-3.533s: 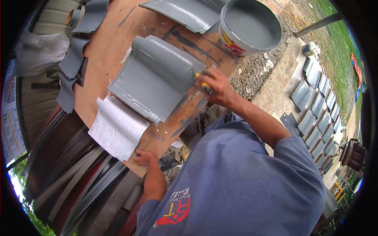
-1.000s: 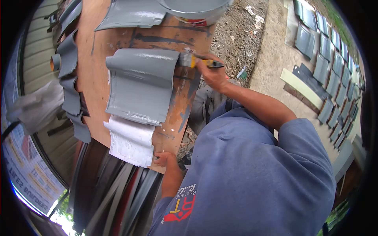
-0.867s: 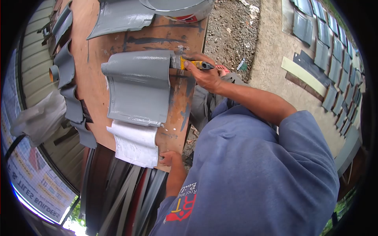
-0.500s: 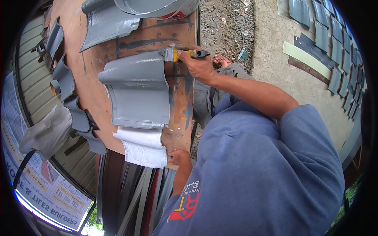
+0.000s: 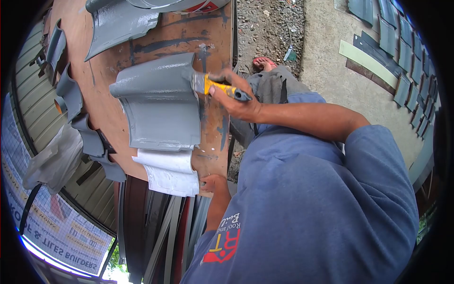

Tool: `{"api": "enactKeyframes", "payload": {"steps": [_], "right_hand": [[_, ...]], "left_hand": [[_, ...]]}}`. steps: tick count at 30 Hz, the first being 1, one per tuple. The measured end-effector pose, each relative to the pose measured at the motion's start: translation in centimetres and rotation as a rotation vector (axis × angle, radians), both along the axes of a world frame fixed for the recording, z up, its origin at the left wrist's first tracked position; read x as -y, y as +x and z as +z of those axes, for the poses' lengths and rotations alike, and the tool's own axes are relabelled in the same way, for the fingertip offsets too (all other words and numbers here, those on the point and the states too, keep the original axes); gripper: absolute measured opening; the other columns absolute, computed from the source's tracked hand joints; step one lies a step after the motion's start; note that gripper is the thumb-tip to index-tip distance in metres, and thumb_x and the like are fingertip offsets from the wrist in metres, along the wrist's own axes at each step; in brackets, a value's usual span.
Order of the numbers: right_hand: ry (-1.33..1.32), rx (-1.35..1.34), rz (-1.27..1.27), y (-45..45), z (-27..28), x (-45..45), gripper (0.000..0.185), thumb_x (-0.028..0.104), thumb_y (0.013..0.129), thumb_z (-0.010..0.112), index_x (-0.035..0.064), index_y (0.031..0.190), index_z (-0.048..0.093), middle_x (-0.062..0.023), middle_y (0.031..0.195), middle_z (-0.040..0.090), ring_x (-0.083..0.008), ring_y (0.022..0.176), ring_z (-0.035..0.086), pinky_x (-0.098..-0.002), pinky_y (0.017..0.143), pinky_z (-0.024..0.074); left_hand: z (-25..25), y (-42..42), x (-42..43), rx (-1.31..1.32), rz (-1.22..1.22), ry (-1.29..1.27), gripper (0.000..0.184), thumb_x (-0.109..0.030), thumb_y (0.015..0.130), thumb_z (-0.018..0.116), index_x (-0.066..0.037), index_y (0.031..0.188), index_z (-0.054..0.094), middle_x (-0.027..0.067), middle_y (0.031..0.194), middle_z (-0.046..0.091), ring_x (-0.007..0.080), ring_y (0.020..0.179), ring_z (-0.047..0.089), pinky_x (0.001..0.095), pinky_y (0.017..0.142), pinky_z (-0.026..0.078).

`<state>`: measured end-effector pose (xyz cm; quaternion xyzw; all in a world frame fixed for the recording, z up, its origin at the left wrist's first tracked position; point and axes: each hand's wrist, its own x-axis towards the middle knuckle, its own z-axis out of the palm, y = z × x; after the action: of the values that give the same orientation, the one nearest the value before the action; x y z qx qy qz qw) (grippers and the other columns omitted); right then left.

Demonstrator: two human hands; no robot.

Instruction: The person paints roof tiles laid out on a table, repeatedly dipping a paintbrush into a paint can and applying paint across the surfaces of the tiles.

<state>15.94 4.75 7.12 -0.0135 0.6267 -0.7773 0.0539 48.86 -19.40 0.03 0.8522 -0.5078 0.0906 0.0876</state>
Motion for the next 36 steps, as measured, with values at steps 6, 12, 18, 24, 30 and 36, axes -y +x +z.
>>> {"api": "enactKeyframes", "payload": {"steps": [6,12,18,24,30,36], "right_hand": [[0.009,-0.436,0.357,0.5,-3.3,-3.1,0.032,0.001,0.092,0.071,0.0004,0.122,0.063,-0.0133,0.112,0.067,-0.0273,0.098,0.067,-0.0382,0.085,0.0542],[0.321,-0.975,0.805,-4.0,-5.5,-5.0,0.044,0.010,0.092,0.065,0.0092,0.136,0.059,-0.0148,0.129,0.058,-0.0341,0.114,0.059,-0.0433,0.085,0.0583],[0.470,-1.068,0.445,-7.2,-4.9,-5.0,0.054,0.008,0.086,0.066,0.0127,0.140,0.063,-0.0180,0.134,0.058,-0.0387,0.112,0.063,-0.0460,0.089,0.0589],[0.359,-0.939,0.365,-5.6,-4.4,-5.9,0.050,0.004,0.086,0.070,0.0123,0.136,0.066,-0.0193,0.129,0.062,-0.0359,0.110,0.066,-0.0405,0.083,0.0612],[0.355,-1.106,0.528,-6.9,-5.7,-5.3,0.040,0.007,0.093,0.063,0.0103,0.133,0.066,-0.0171,0.123,0.063,-0.0340,0.108,0.067,-0.0393,0.076,0.0619],[0.313,-0.552,-0.079,-8.8,-5.4,-4.9,0.027,0.018,0.101,0.067,0.0002,0.121,0.072,-0.0122,0.109,0.073,-0.0218,0.094,0.072,-0.0300,0.083,0.0587]], "left_hand": [[-1.2,1.4,1.2,0.010,-0.007,-0.039,0.066,-0.055,0.099,0.051,-0.006,0.142,0.054,0.0229,0.138,0.058,0.0444,0.126,0.058,0.0601,0.104,0.046],[-0.6,-0.2,-0.1,0.040,-0.093,-0.031,0.065,-0.054,0.099,0.052,-0.006,0.142,0.054,0.0227,0.137,0.058,0.0436,0.126,0.059,0.0591,0.104,0.046],[-0.9,0.9,1.0,-0.026,-0.021,-0.060,0.063,-0.053,0.098,0.054,-0.004,0.138,0.058,0.0234,0.134,0.060,0.0437,0.125,0.059,0.0594,0.102,0.047],[-0.7,1.2,0.8,-0.057,-0.033,-0.031,0.065,-0.053,0.098,0.054,-0.001,0.137,0.058,0.0251,0.135,0.060,0.0461,0.125,0.059,0.0607,0.104,0.046],[-0.1,0.4,0.3,-0.099,-0.030,-0.037,0.065,-0.051,0.099,0.053,-0.001,0.140,0.056,0.0262,0.137,0.058,0.0464,0.126,0.058,0.0610,0.104,0.046],[-0.7,1.1,0.7,-0.023,-0.051,-0.030,0.066,-0.054,0.098,0.053,-0.003,0.141,0.055,0.0253,0.135,0.059,0.0453,0.124,0.060,0.0615,0.102,0.047]]}}
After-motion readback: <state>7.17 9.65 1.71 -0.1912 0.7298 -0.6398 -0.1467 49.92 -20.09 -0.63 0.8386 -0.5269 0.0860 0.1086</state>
